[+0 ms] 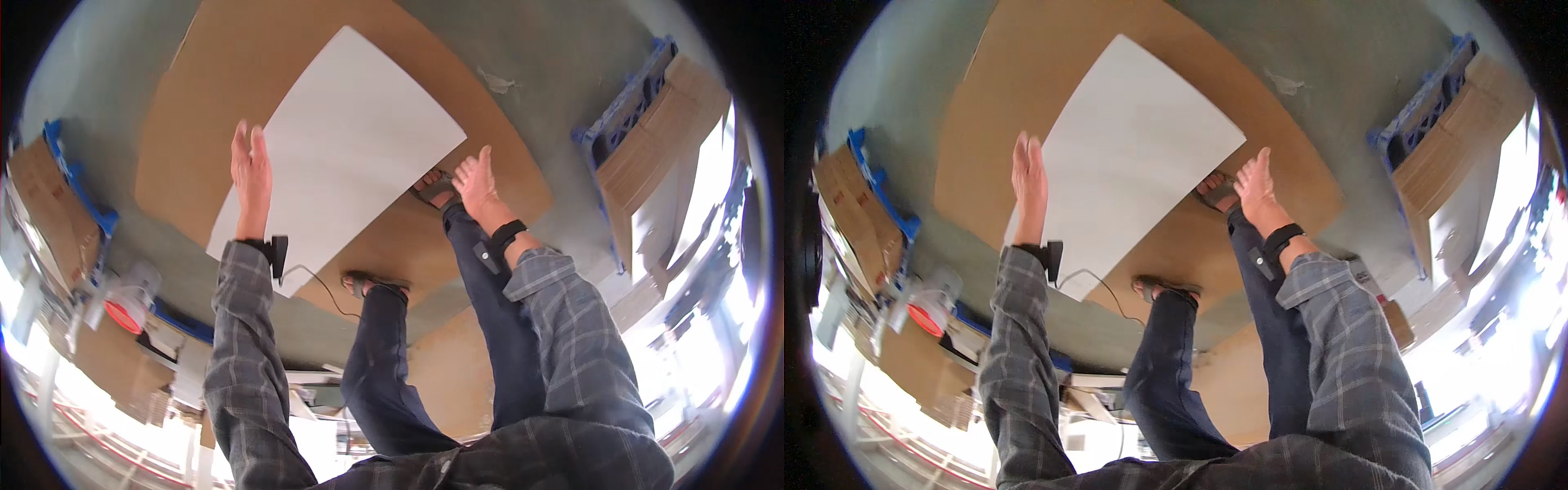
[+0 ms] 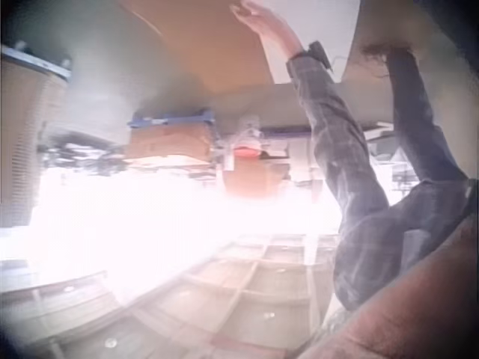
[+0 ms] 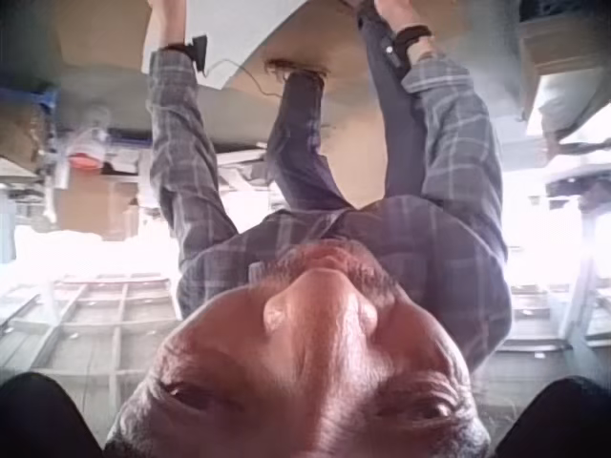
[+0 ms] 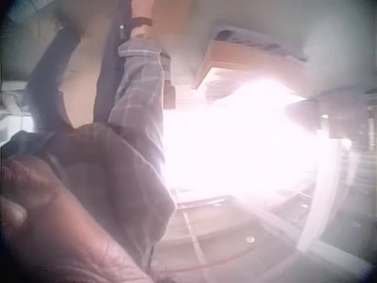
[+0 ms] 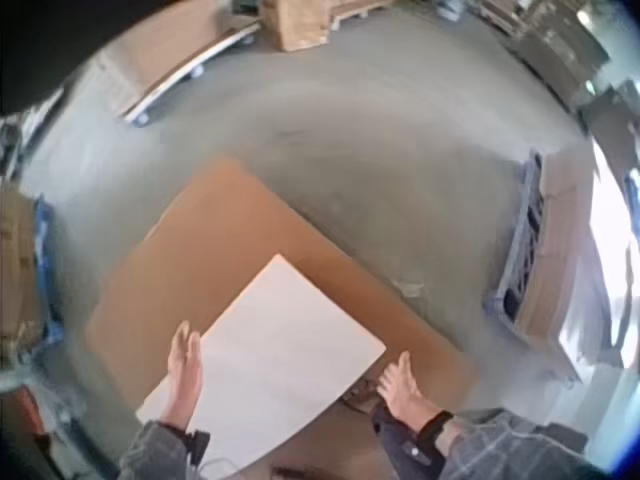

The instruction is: Organizing and stacking white furniture panels in a warehouse setting.

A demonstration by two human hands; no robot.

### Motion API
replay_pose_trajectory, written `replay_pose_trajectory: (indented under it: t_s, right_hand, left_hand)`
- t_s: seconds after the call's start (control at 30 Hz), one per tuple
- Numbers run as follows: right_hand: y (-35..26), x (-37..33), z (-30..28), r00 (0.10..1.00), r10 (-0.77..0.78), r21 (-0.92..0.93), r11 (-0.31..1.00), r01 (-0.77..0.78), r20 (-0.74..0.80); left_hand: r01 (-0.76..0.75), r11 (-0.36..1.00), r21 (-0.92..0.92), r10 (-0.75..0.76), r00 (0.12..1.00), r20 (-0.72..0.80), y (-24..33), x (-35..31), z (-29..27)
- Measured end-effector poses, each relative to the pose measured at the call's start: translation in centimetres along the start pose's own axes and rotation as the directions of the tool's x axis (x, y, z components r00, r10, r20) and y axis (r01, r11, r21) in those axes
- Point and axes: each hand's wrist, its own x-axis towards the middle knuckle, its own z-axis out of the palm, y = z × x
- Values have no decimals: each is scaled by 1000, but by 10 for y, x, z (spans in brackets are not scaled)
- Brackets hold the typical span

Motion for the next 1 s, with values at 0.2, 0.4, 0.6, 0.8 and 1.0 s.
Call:
replay_pose_trajectory:
  t_s: [0.2,0.4,0.6,0.8,1.0]
  right_hand:
    - [6,7,16,985,73,195,976,-103,156]
    - [29,4,22,983,120,199,969,-147,141]
    - [21,-3,43,962,94,178,974,-143,257]
    - [13,-7,46,956,118,150,975,-163,269]
    - [15,0,50,953,154,135,972,-195,262]
  left_hand:
    - [-87,958,273,6,958,286,67,70,70]
    - [-150,930,335,10,922,388,78,71,92]
    - [-250,905,344,129,932,340,65,75,88]
    - [-159,893,422,20,949,315,60,80,87]
    - [-198,889,412,73,951,300,48,85,81]
